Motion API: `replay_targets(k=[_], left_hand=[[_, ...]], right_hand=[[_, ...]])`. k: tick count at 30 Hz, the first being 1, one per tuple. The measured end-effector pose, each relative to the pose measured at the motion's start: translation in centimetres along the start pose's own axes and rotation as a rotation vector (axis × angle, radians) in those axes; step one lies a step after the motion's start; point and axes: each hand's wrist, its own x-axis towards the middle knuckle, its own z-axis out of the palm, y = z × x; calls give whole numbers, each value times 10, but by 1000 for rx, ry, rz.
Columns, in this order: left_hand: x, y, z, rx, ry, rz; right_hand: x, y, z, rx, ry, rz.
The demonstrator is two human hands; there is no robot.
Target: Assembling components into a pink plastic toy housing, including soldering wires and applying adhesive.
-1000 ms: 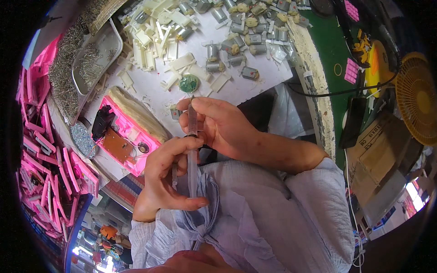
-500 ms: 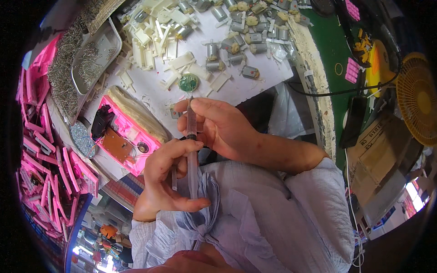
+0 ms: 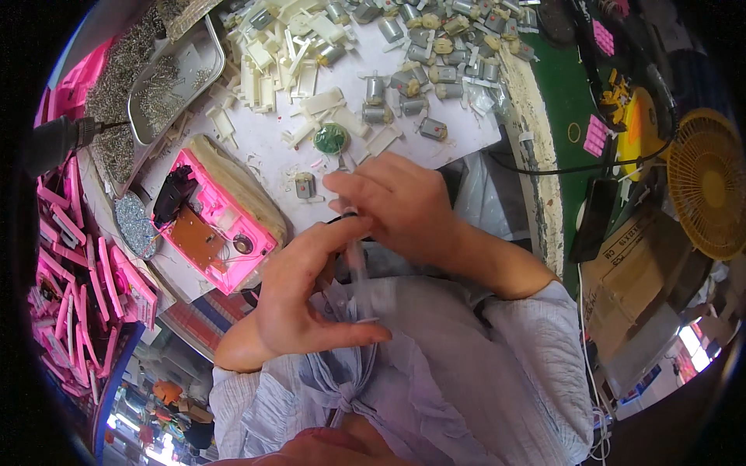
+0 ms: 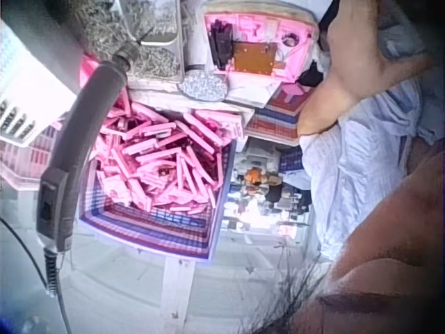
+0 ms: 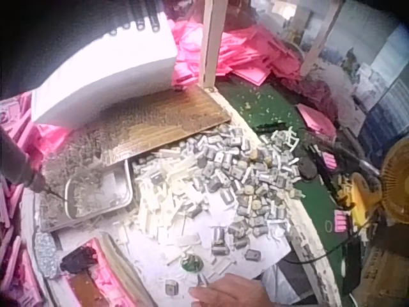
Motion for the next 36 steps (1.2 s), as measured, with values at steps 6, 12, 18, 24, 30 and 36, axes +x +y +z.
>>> replay_targets(k=[6, 12, 18, 24, 30, 36], left_hand=[[2, -1, 10, -11, 56, 84], [0, 12, 15, 86, -5, 35], [0, 12, 21, 164, 11, 50], [3, 6, 29, 188, 82, 77], [4, 2, 33, 178, 108, 113], [6, 1, 36, 165, 122, 127]], right_hand=[[0, 4, -12, -47, -49, -68], [-5, 3, -16, 26, -12, -96], [-6, 6, -15, 59, -19, -97], [-7, 13, -13, 68, -25, -99], [-7, 12, -11, 71, 14, -115], [-11, 15, -11, 70, 16, -95]])
